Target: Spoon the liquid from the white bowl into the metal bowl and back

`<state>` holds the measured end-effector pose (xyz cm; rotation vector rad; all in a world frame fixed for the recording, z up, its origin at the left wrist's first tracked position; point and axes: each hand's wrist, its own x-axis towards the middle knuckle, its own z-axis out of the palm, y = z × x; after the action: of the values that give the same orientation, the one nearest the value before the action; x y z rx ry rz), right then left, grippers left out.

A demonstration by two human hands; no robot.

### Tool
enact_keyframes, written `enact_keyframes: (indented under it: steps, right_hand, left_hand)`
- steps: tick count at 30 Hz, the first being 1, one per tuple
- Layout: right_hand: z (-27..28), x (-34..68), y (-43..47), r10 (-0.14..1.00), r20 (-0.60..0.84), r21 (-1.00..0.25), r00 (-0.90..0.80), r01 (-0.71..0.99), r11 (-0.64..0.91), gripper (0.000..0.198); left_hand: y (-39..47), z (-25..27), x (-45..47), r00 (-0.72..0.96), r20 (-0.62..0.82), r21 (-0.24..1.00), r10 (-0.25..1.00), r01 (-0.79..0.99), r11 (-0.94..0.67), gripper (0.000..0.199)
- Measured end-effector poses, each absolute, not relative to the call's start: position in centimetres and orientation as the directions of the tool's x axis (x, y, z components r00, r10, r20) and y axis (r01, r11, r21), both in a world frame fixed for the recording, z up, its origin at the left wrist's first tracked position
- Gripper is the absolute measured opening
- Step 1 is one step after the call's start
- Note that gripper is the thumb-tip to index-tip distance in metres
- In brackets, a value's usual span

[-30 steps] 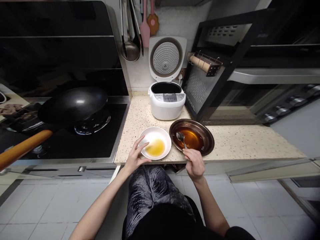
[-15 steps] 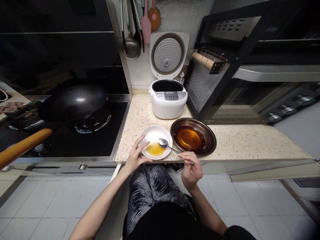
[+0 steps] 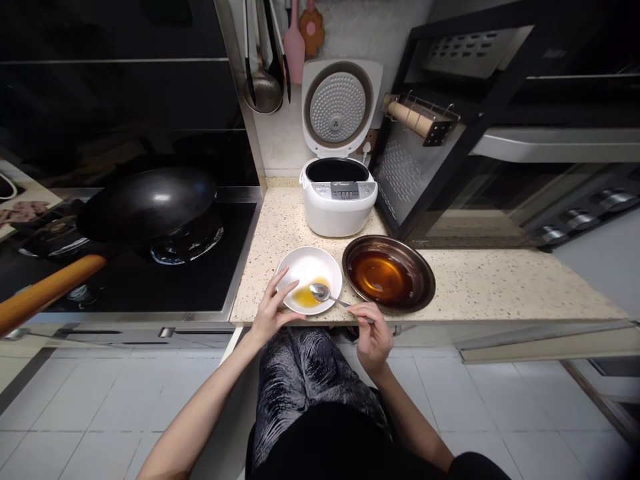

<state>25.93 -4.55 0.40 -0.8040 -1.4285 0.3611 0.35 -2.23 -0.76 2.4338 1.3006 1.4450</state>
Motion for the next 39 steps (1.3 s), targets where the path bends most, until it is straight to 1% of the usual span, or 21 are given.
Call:
enact_keyframes:
  steps: [7, 10, 15, 19, 28, 33, 39]
  right_hand:
    - [0.1, 25.8, -4.3, 0.689, 0.706, -0.706, 0.161, 0.24, 0.667, 0.019]
    - [0.0, 25.8, -4.3, 0.704, 0.685, -0.727, 0.187, 0.237, 0.644, 0.019]
    - [0.1, 25.8, -4.3, 0.737, 0.641, -0.767, 0.215, 0.181, 0.615, 0.018]
    - [-0.1, 25.7, -4.3, 0.74, 0.63, -0.775, 0.233, 0.142, 0.615, 0.017]
    - [-0.8, 24.9, -4.5, 0.76, 0.588, -0.806, 0.277, 0.124, 0.578, 0.018]
    - [-0.6, 24.6, -4.8, 0.762, 0.569, -0.817, 0.309, 0.11, 0.565, 0.018]
    - [0.3, 24.6, -4.8, 0.745, 0.579, -0.805, 0.332, 0.086, 0.587, 0.017]
  left_hand:
    - [-2.3, -0.9, 0.4, 0.245, 0.726, 0.353, 0.643, 0.669, -0.654, 0.082]
    - [-2.3, -1.0, 0.3, 0.249, 0.73, 0.345, 0.637, 0.669, -0.658, 0.083]
    - [-2.3, -1.2, 0.3, 0.263, 0.729, 0.328, 0.632, 0.676, -0.66, 0.085]
    - [-2.3, -1.2, 0.3, 0.271, 0.726, 0.32, 0.632, 0.68, -0.659, 0.085]
    - [-2.2, -0.9, 0.4, 0.283, 0.753, 0.308, 0.594, 0.646, -0.699, 0.085]
    - [-2.3, -0.7, 0.4, 0.249, 0.749, 0.343, 0.615, 0.648, -0.68, 0.083]
    - [-2.3, -0.8, 0.1, 0.223, 0.711, 0.4, 0.667, 0.651, -0.645, 0.08]
